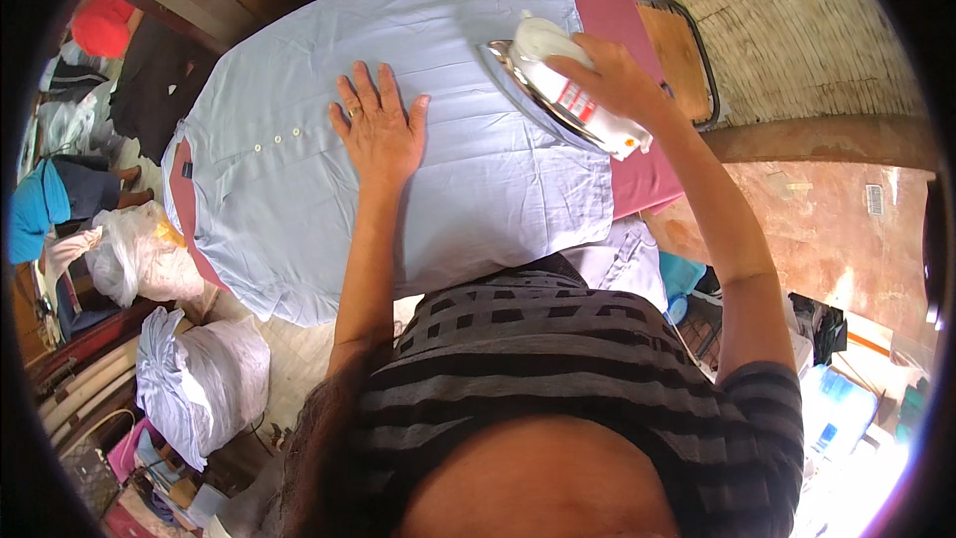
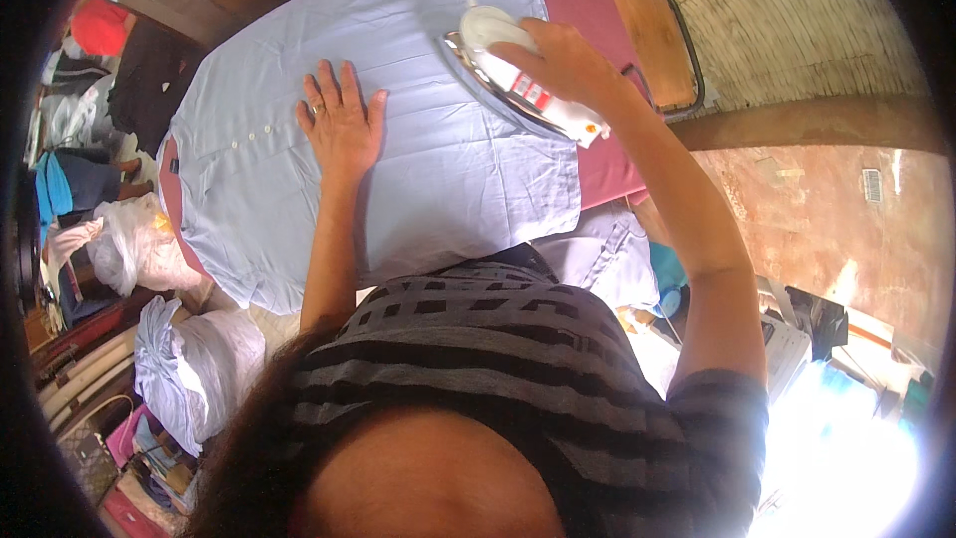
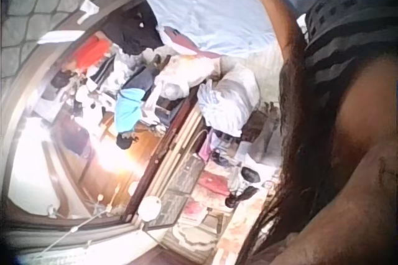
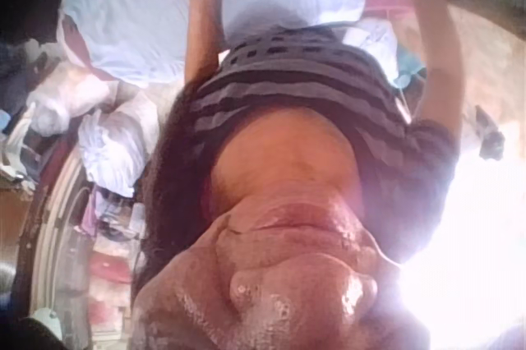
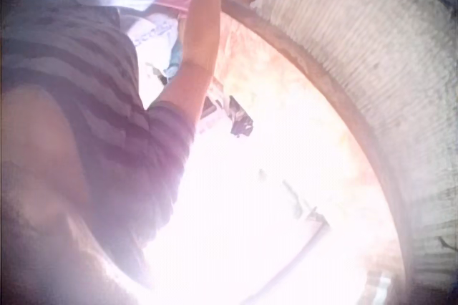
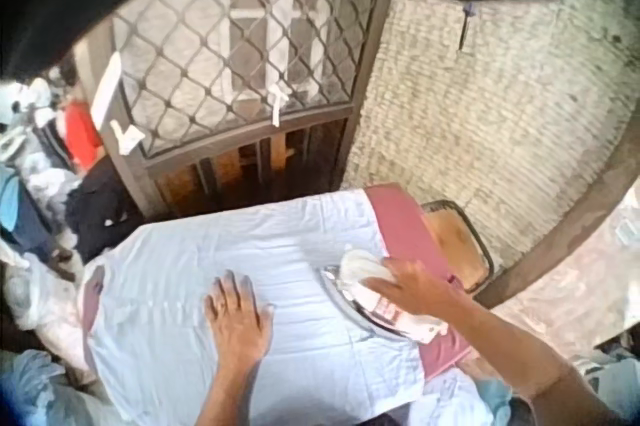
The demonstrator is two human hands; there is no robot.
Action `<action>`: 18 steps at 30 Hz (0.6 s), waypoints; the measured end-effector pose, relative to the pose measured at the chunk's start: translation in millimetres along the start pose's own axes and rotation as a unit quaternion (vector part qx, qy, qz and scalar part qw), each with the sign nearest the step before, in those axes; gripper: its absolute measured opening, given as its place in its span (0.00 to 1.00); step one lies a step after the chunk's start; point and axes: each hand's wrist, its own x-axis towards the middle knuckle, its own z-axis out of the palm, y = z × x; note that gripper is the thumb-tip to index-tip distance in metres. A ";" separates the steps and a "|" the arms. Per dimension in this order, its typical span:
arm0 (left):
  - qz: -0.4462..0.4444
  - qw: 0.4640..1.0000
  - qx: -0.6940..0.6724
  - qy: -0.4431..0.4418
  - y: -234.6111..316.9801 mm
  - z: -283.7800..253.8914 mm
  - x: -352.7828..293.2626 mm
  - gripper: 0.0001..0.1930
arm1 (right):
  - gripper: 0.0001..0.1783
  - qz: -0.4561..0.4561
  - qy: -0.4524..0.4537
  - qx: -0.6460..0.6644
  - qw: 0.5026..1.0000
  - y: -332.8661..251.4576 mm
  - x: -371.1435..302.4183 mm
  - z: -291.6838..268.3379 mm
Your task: The person irons a light blue shirt on a pink ironing board, smoothing the fabric with their hands and using an iron on the collar, shoulders, and front panels before repositioning the garment.
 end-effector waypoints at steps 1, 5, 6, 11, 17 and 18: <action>0.000 1.000 -0.004 -0.002 1.0 -0.6 -0.3 0.37 | 0.26 0.011 0.024 -0.014 1.000 4.1 -12.9 -1.5; -0.009 1.000 -0.017 -0.012 -1.3 -2.8 0.0 0.37 | 0.24 0.027 0.130 -0.013 0.991 14.6 -60.2 0.1; -0.010 1.000 -0.018 -0.011 -2.2 -3.3 -0.6 0.37 | 0.24 0.023 0.159 0.002 0.987 17.1 -68.4 2.7; -0.007 1.000 -0.009 -0.016 0.4 -7.8 -1.3 0.37 | 0.18 0.132 0.171 -0.022 0.976 39.0 -84.7 13.8; 0.007 0.999 -0.038 -0.014 2.9 -13.5 0.6 0.37 | 0.21 0.127 0.206 0.041 0.969 39.0 -22.4 -2.5; 0.009 0.999 -0.035 -0.017 3.4 -12.4 -0.6 0.37 | 0.23 0.185 0.186 0.027 0.965 29.6 -19.5 -5.3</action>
